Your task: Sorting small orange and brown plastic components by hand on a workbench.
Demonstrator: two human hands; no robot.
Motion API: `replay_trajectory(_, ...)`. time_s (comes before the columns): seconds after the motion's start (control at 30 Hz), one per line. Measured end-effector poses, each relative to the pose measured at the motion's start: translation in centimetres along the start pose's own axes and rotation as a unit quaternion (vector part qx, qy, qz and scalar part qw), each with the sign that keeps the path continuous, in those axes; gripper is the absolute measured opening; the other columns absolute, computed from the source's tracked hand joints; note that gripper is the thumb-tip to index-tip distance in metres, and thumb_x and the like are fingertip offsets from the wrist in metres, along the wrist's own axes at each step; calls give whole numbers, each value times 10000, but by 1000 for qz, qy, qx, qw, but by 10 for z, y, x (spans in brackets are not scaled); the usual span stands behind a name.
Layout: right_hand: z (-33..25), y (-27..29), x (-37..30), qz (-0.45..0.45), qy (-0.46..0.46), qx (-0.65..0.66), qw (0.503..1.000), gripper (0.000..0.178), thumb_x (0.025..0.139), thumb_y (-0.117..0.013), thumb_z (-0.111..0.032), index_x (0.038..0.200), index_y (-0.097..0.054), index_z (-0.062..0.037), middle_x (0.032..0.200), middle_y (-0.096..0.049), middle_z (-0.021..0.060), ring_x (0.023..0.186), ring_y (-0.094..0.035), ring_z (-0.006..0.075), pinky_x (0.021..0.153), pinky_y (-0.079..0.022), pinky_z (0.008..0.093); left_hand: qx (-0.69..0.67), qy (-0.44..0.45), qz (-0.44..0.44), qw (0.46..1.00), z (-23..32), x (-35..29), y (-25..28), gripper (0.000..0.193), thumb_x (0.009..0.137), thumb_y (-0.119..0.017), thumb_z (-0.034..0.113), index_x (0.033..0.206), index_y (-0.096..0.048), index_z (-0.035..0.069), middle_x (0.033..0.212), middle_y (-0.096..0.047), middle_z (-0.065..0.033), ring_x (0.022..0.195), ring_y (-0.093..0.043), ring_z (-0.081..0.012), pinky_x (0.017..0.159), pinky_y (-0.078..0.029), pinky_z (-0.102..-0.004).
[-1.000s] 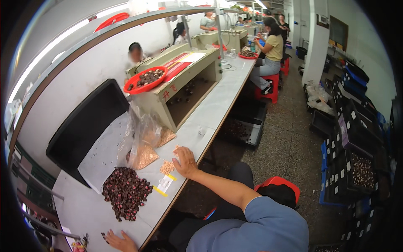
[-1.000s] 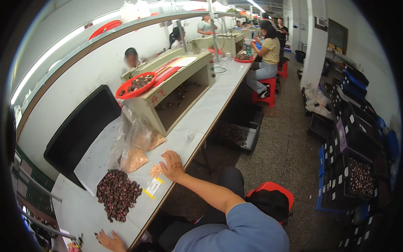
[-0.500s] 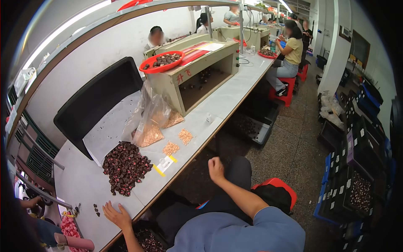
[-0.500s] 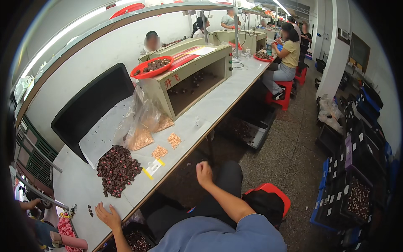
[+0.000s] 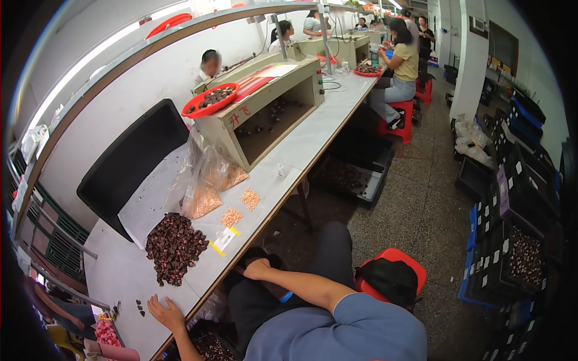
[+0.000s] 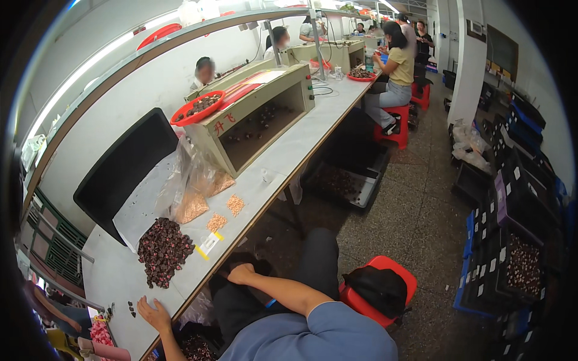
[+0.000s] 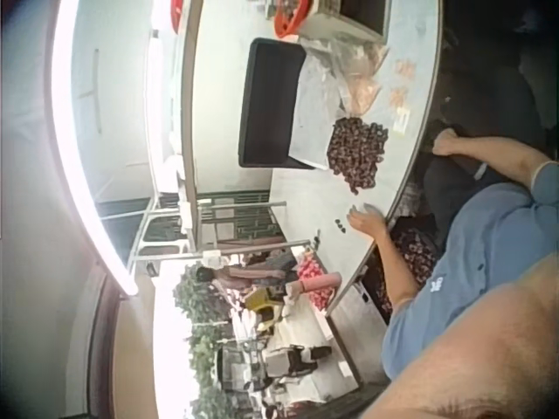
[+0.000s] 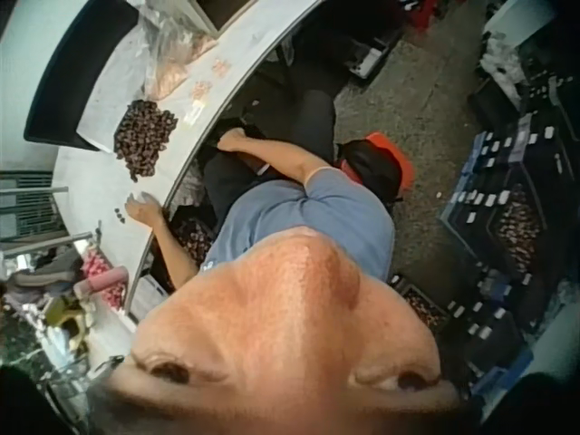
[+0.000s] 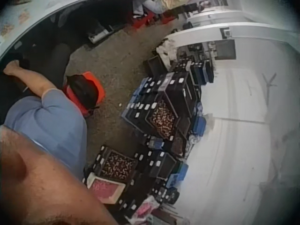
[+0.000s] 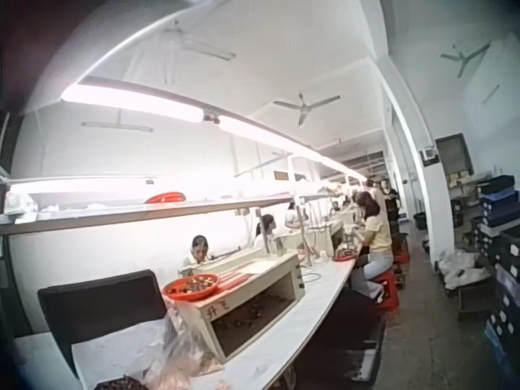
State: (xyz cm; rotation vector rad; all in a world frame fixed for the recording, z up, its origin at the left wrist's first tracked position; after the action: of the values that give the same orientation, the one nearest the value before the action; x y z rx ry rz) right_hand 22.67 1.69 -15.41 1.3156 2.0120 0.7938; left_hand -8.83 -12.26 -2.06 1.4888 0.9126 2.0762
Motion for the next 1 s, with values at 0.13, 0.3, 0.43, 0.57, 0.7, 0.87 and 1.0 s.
replay_trajectory(0.13, -4, 23, -5, 26, -3, -4, 1000, 562, 874, -486, -500, 1077, -686, -16, 1079, -672, 225, 1063, -638, 344, 906, -488, 435, -4, -1, 9, 1000, 0, -1, 1, 406, 862, -606, 111, 1225, -509, -44, 1277, -504, -243, 1268, -399, -408, 1080, -303, -490)
replay_trajectory(0.3, 27, -8, 37, -7, 21, -37, 999, 651, 895, -443, -626, 1138, -661, -62, 1103, -669, 200, 1041, -635, 368, 889, -498, 443, -6, -15, 23, 1000, 2, 2, -5, 380, 857, -613, 100, 1197, -523, -45, 1244, -517, -233, 1239, -417, -405, 1059, -321, -482)
replay_trajectory(0.43, 33, -2, 28, 20, 43, 8, 999, 519, 899, -504, -529, 1082, -693, -82, 1035, -694, 170, 987, -653, 372, 854, -514, 447, -14, -20, 21, 999, -6, 0, -6, 372, 855, -615, 96, 1186, -526, -48, 1224, -522, -230, 1220, -426, -402, 1047, -329, -477)
replay_trajectory(0.57, 4, 1, -33, -139, 199, 16, 970, 393, 885, -532, -417, 945, -718, -76, 904, -695, 192, 898, -671, 371, 794, -525, 467, -11, -2, -7, 1000, -12, -4, 2, 370, 870, -601, 112, 1195, -526, -49, 1244, -513, -239, 1237, -416, -404, 1059, -322, -481)
replay_trajectory(0.7, -20, 2, -117, -170, 301, -79, 935, 370, 887, -530, -415, 887, -713, -94, 897, -696, 170, 898, -661, 391, 787, -517, 508, 26, 13, -6, 1000, -33, -11, 1, 408, 876, -606, 153, 1222, -522, -46, 1265, -506, -250, 1256, -407, -411, 1081, -304, -495)
replay_trajectory(0.87, 9, 57, -88, -133, 100, -69, 984, 613, 901, -425, -566, 970, -736, -42, 1031, -695, 185, 1002, -648, 386, 879, -504, 487, 6, -52, 10, 999, -16, 12, -19, 395, 858, -627, 190, 1167, -563, -47, 1185, -564, -241, 1162, -479, -402, 1031, -352, -480)
replay_trajectory(1.0, 42, 66, -15, -18, -55, -12, 998, 639, 882, -436, -617, 964, -725, -53, 989, -698, 190, 960, -657, 376, 826, -520, 462, 17, -21, -17, 999, -1, 5, -15, 397, 864, -630, 206, 1167, -574, -44, 1202, -571, -218, 1187, -474, -374, 1033, -357, -446)
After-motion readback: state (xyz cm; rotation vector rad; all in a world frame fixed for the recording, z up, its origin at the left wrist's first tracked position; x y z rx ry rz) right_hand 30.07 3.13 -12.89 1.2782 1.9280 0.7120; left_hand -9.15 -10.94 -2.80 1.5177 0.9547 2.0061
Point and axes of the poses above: each hand's wrist, its own x-axis towards the middle knuckle, its own y-axis out of the back of the hand, z = x × y, the point moved 2 cm from there along x, towards the middle knuckle
